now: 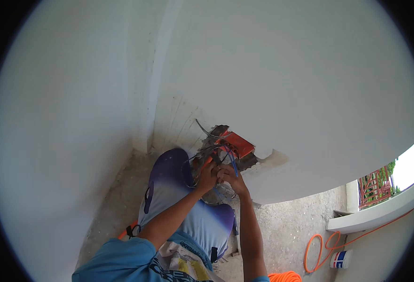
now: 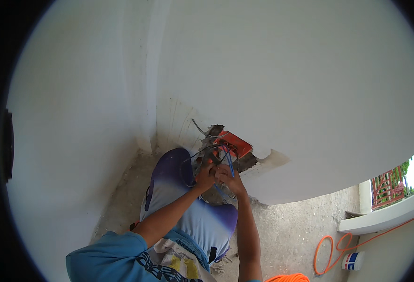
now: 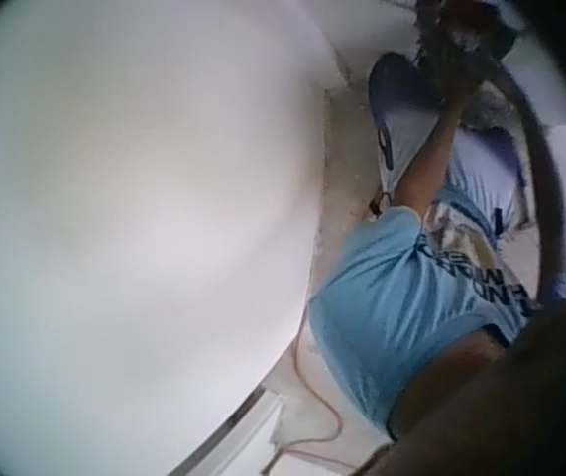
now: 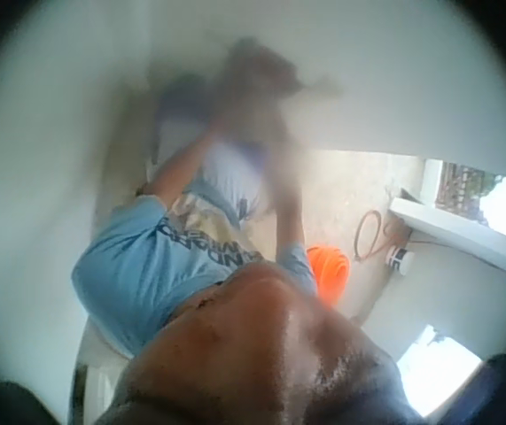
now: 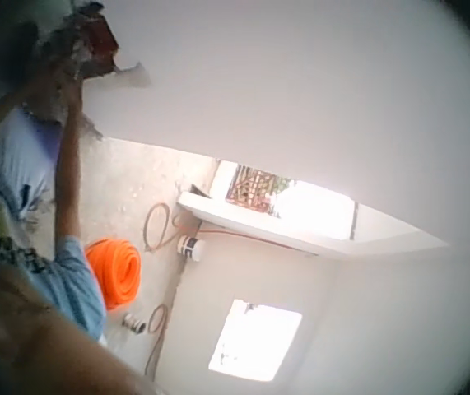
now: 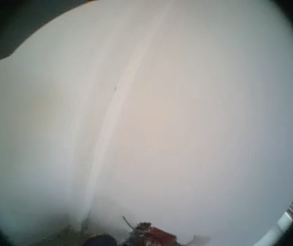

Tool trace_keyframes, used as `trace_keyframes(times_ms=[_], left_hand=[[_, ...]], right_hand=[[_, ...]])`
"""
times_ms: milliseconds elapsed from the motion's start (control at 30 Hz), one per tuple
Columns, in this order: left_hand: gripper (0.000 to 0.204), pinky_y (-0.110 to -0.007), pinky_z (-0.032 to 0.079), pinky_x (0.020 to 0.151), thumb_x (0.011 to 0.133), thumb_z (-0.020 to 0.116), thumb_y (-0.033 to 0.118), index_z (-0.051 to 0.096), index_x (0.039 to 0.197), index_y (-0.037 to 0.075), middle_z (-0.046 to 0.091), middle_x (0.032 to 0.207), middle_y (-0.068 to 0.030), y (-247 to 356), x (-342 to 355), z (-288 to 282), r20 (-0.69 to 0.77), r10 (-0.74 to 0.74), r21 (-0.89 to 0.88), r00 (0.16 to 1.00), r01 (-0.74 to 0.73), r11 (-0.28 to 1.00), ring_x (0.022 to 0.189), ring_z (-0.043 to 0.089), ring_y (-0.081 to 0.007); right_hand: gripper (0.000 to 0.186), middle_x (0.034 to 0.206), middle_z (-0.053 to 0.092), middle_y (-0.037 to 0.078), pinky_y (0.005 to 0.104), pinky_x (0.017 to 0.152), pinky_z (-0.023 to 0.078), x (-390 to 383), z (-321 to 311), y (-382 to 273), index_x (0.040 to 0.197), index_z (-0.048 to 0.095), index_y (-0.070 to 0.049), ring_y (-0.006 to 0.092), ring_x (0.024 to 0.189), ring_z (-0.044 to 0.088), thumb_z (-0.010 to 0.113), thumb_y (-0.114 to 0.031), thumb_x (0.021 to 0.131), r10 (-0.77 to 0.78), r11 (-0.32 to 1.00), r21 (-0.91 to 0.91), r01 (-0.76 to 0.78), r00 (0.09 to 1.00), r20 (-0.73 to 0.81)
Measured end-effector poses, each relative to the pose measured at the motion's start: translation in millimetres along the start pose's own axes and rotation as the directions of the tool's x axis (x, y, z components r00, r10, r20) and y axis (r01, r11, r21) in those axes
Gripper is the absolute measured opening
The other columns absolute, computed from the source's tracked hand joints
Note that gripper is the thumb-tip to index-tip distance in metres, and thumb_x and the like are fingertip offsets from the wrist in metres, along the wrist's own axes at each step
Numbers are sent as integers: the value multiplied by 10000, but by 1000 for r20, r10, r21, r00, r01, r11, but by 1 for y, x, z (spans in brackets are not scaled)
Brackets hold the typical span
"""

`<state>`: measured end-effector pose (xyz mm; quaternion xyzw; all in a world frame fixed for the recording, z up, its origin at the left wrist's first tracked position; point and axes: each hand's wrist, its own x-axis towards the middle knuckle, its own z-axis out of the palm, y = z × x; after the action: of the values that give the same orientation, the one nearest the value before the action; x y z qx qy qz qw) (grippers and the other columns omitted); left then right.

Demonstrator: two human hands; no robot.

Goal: Stripping and connecting electrical wires inside a wall-mounted junction box.

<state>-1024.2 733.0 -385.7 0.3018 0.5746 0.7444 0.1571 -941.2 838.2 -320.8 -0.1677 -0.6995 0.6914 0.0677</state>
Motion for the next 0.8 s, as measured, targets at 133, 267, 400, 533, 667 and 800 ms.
trace_keyframes(times_ms=[133,267,400,533,667,800], left_hand=[[140,-334,458,597,930,500,97,578,938,-19,560,683,-95,-19,-7,35,-169,-6,-106,986,-12,994,634,579,-181],[163,-315,420,522,927,533,147,623,884,18,542,636,-56,-38,-17,25,-287,-39,80,957,65,995,527,533,-169],[185,-285,334,413,917,556,247,663,921,97,520,577,14,44,6,43,-101,-644,-531,758,506,679,460,466,-109],[201,-254,306,371,900,585,283,656,908,95,514,572,23,-3,9,13,137,-723,-403,678,705,584,442,440,-73],[210,-250,332,397,888,609,280,632,896,72,504,594,17,-8,13,11,5,-552,-210,834,540,815,477,455,-66],[238,-254,394,497,919,596,285,611,940,49,522,709,12,-9,28,-7,177,-504,-216,845,533,818,556,469,-68]], right_hand=[[174,774,594,24,257,573,412,12,-17,24,927,631,11,108,654,525,559,-128,850,-82,979,-193,64,993,-89],[215,773,579,31,299,624,432,25,-5,35,963,628,8,130,684,521,554,-169,868,-274,828,-553,91,926,-259],[198,725,535,46,324,633,427,17,-28,55,875,588,2,158,661,507,594,-196,855,-519,847,-362,390,756,-399],[260,727,527,89,330,654,440,20,-25,45,946,583,1,186,675,529,643,-223,830,-379,848,-457,269,910,-167],[272,803,612,123,338,694,466,7,-17,14,965,585,-10,208,729,591,675,-229,831,-398,740,-619,263,913,-87],[321,847,623,145,360,729,468,14,-10,12,1015,578,-6,252,772,605,670,-256,837,-430,749,-576,328,902,-46]])
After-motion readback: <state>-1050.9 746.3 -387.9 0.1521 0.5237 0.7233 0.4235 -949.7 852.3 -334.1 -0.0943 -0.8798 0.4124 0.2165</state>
